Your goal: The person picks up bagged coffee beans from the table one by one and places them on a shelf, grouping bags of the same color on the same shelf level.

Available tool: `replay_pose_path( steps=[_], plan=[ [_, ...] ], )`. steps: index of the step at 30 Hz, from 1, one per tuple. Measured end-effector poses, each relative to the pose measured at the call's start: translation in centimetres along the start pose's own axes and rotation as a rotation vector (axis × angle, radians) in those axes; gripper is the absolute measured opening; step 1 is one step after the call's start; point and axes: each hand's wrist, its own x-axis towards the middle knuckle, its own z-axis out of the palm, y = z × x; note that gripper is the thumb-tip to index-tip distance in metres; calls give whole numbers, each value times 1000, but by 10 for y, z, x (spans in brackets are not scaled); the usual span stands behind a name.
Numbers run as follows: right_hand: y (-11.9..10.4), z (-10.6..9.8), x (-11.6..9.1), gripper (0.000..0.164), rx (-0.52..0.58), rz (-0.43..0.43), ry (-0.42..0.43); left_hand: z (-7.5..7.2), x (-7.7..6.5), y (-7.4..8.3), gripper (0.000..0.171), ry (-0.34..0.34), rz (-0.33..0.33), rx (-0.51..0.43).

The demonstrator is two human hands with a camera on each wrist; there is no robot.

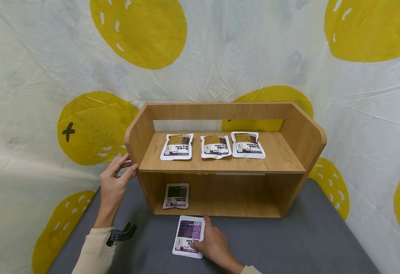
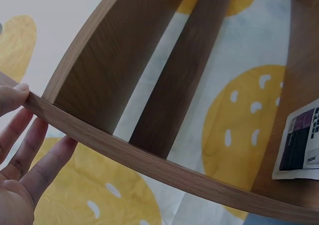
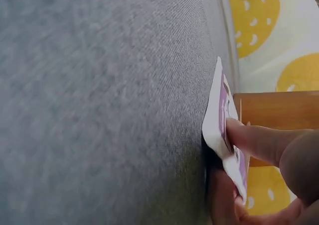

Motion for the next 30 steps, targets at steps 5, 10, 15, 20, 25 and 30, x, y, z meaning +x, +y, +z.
replay_pose_path(
  steps=[5,10,15,20,25,30],
  plan=[
    [8,-8,-3,87,161,-127,-105,0,-1,0,47,-1,7,13],
    [16,-13,-5,48,368,-164,-237,0,-1,0,47,-3,10,17],
    [22,-20,-4,37,699,-87,-407,-1,-1,1,47,1,5,2],
    [30,-29,-4,44,820,-28,-543,0,-1,1,48,4,1,-1],
    [36,-36,-6,39,785,-6,-548,0,-1,1,48,3,1,-6],
    [39,-43,-8,35,735,-12,-535,1,-1,2,49,6,-3,-8]
  ],
)
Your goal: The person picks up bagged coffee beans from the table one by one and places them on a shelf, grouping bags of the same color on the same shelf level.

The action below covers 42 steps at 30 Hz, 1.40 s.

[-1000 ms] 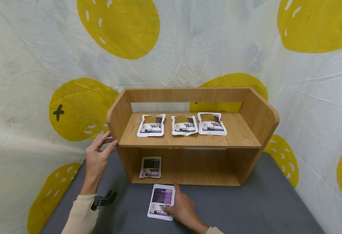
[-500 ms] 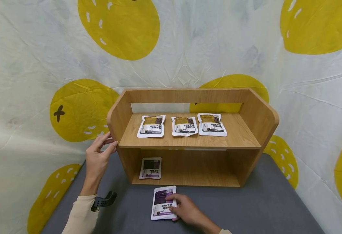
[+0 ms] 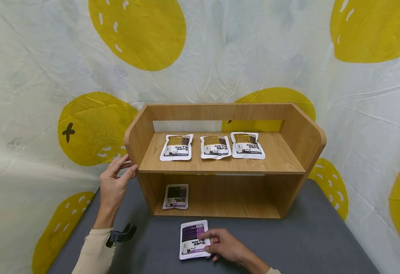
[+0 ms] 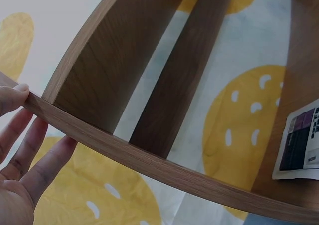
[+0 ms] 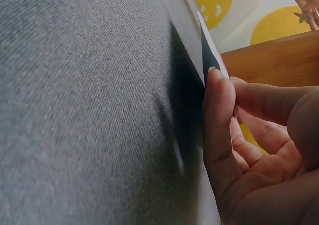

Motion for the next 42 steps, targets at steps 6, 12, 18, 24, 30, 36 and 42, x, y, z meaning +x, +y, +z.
replay_pose_path(
  steps=[6,12,18,24,30,36,42],
  plan=[
    [-6,-7,-4,34,-19,-16,-9,0,0,2,48,-3,0,-7],
    [-9,-15,-5,33,-53,-71,-18,-1,0,1,48,-3,3,-5],
    [-10,-21,-5,35,-31,-80,-8,-1,1,0,48,-4,4,-5],
    [-10,-24,-4,39,-1,-88,30,-1,1,-1,48,-5,8,-8],
    [-10,-30,-2,41,11,-92,96,-1,0,-2,48,-4,9,-6],
    [-6,-37,3,42,8,-98,162,-2,0,-2,48,-9,2,-2],
    [1,-45,11,42,19,-89,206,-1,0,-1,48,-8,-3,2]
  ],
)
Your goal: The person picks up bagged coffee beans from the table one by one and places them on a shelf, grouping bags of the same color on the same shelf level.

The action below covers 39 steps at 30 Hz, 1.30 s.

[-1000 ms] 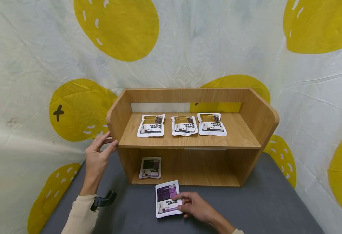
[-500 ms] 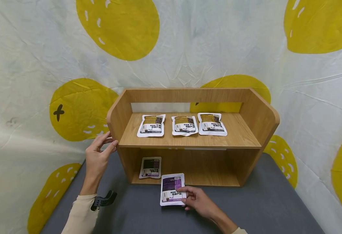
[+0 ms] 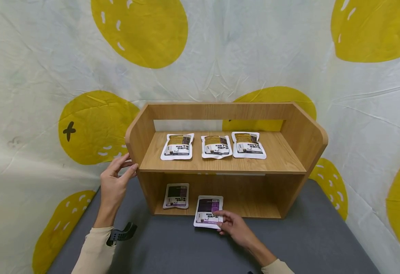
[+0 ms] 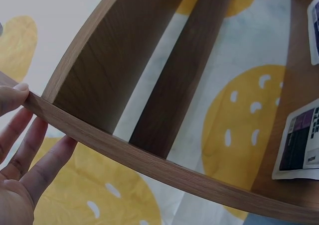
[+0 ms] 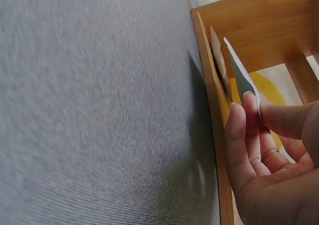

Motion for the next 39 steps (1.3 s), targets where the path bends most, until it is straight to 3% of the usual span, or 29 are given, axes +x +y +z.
replay_pose_path(
  steps=[8,14,17,31,39],
  plan=[
    [6,-3,12,36,-1,-2,61,0,1,0,48,-4,3,4],
    [7,5,16,24,35,30,231,1,1,0,48,-8,5,-1],
    [8,8,16,21,73,41,276,1,1,0,48,-9,6,-5],
    [9,8,15,33,107,73,258,0,0,1,48,-4,7,-5],
    [9,10,14,30,26,48,255,0,0,-1,47,2,11,-2]
  ],
)
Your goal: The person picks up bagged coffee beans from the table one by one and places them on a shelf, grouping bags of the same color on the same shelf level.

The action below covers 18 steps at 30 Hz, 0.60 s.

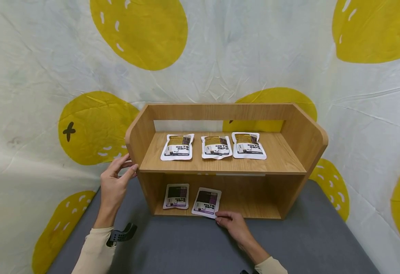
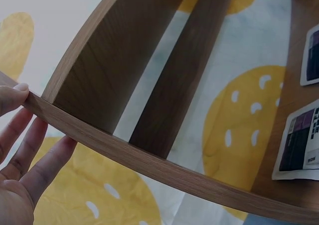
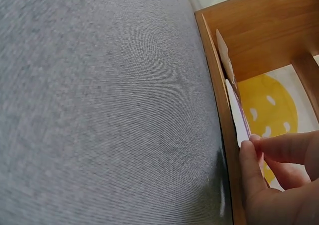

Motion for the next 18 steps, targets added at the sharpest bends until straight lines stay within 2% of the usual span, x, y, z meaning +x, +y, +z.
replay_pose_path(
  steps=[18],
  plan=[
    [-5,-3,9,37,94,69,22,0,0,2,47,-6,6,-6]
  ],
)
